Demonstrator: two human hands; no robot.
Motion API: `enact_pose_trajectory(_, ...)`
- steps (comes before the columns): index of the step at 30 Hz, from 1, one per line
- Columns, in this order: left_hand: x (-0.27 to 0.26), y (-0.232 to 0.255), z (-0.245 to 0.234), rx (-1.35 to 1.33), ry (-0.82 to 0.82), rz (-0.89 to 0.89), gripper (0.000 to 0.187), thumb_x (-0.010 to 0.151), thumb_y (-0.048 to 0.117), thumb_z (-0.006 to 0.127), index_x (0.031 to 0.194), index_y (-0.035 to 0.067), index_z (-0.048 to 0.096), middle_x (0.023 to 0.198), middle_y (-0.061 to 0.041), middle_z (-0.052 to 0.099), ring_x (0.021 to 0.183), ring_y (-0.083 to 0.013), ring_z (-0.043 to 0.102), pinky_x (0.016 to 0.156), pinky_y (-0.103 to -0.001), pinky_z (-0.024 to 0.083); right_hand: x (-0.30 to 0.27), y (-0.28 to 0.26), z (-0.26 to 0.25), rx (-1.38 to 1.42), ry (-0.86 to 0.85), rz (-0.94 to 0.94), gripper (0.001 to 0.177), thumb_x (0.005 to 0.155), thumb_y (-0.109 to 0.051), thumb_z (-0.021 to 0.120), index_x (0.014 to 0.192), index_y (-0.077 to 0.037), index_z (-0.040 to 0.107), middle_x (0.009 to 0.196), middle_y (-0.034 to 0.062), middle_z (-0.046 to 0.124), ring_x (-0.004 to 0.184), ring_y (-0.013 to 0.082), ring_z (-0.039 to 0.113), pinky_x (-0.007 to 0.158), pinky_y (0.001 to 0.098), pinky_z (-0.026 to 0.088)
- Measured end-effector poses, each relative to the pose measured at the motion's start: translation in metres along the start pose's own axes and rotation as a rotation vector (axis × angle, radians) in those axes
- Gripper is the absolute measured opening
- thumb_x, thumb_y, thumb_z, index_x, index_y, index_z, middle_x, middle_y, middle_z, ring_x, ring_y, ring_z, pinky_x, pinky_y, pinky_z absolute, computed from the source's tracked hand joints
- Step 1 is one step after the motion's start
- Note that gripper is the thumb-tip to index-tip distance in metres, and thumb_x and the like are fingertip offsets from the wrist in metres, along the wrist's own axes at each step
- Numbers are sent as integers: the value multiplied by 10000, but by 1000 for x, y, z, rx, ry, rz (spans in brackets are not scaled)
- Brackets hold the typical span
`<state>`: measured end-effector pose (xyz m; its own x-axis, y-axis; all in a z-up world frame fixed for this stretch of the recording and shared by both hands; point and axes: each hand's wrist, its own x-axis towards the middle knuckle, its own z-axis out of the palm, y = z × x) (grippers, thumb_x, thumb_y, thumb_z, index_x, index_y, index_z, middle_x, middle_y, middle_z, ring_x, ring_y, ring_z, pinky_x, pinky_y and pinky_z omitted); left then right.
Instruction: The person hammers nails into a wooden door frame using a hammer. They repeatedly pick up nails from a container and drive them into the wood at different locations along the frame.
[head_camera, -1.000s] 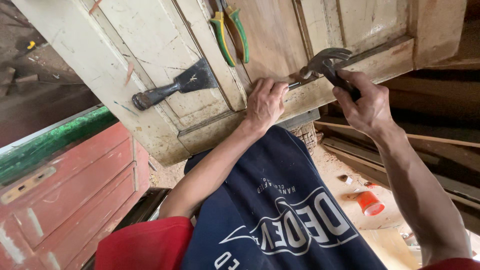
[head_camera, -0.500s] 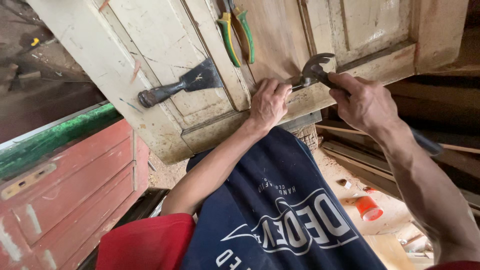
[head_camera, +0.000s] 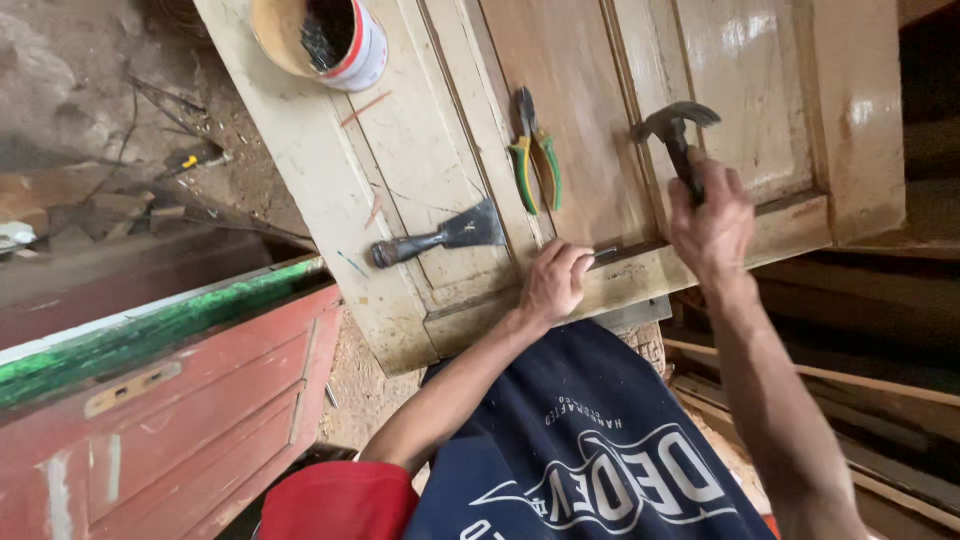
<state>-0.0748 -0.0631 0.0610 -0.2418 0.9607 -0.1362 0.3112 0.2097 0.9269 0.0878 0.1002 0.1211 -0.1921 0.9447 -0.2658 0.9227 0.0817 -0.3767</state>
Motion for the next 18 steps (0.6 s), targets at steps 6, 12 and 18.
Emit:
enact_pose_trajectory(6, 3, -11, -55, 41, 161, -109, 83, 961, 93, 661, 1012, 46, 706, 945, -149, 691, 876, -356, 678, 788, -439, 552, -9, -105, 95, 85, 54, -250, 608, 928, -262, 808, 1451, -88, 552, 1344, 224, 508, 1152, 416, 543, 868, 488, 544)
enact_pose_trajectory(12, -2, -35, -97, 97, 220, -169, 164, 968, 131, 644, 1091, 46, 712, 1017, -145, 717, 927, -337, 700, 831, -430, 565, 42, -133, 120, 277, -94, -61, 463, 889, -250, 800, 1278, -54, 643, 968, 199, 672, 790, 325, 678, 698, 448, 575)
enact_pose_trajectory(18, -2, -36, -117, 99, 52, -304, 230, 992, 213, 632, 1129, 61, 736, 1019, -126, 706, 867, -261, 709, 751, -376, 568, 66, -95, 113, 112, 252, -272, 85, 1030, -133, 763, 1071, -73, 718, 865, 154, 702, 688, 305, 646, 598, 449, 493)
